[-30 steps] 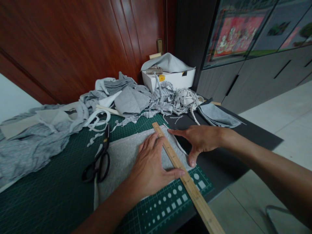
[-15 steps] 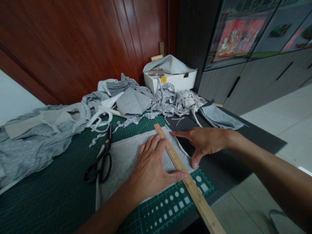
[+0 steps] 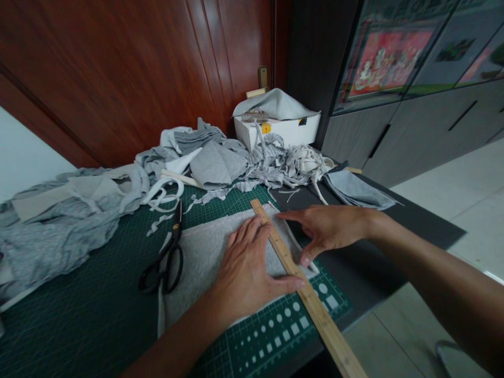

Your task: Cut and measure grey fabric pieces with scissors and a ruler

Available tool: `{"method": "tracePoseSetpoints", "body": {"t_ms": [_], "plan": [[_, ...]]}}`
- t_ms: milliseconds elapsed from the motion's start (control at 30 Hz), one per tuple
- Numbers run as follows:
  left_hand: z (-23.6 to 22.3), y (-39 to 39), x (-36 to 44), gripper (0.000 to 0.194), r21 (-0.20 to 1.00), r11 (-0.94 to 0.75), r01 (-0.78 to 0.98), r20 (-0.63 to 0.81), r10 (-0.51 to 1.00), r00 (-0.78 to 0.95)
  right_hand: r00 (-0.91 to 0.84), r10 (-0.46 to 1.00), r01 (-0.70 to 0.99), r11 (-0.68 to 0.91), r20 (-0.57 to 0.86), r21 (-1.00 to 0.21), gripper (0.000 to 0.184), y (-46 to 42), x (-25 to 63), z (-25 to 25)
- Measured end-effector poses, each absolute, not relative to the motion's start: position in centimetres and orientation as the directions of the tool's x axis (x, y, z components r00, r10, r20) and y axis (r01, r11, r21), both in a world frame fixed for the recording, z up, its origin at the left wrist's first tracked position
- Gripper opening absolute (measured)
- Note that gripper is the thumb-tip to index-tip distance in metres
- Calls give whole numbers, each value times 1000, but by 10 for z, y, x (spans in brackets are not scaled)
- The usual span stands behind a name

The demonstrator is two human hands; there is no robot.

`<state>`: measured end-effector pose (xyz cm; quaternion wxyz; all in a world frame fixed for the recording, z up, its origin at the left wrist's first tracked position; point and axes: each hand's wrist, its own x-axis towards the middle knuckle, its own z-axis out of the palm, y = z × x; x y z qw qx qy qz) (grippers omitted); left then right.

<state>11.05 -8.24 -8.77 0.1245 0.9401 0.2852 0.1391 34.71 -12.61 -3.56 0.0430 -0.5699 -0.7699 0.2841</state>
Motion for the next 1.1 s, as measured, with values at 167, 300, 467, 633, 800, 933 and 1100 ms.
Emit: {"method": "tracePoseSetpoints", "body": {"t_ms": [167, 300, 467, 633, 800, 933, 1100], "plan": [[-89, -83, 111, 97, 310, -804, 508, 186, 575, 797, -247, 960, 850, 150, -130, -505, 88, -120, 346, -34], [-90, -82, 110, 100, 299, -803, 515, 181, 578, 796, -111, 992, 797, 58, -52, -602, 47, -107, 342, -26], [-89, -83, 110, 101, 296, -811, 505, 194, 569, 799, -55, 996, 655, -13, -64, -756, 28, -80, 338, -26], [-88, -83, 111, 100, 305, -807, 505, 191, 572, 798, -22, 1000, 438, -9, -20, -899, 39, -57, 328, -46], [-87, -83, 111, 101, 300, -809, 505, 180, 568, 803, 77, 996, 181, 19, 33, -983, 17, -53, 316, -64], [-87, -83, 111, 107, 304, -809, 502, 175, 566, 806, 67, 997, 99, -47, -41, -994, 16, -57, 315, -73], [-88, -82, 112, 100, 321, -816, 481, 209, 557, 804, 26, 991, 122, -135, -133, -983, 24, -59, 325, -80]]}}
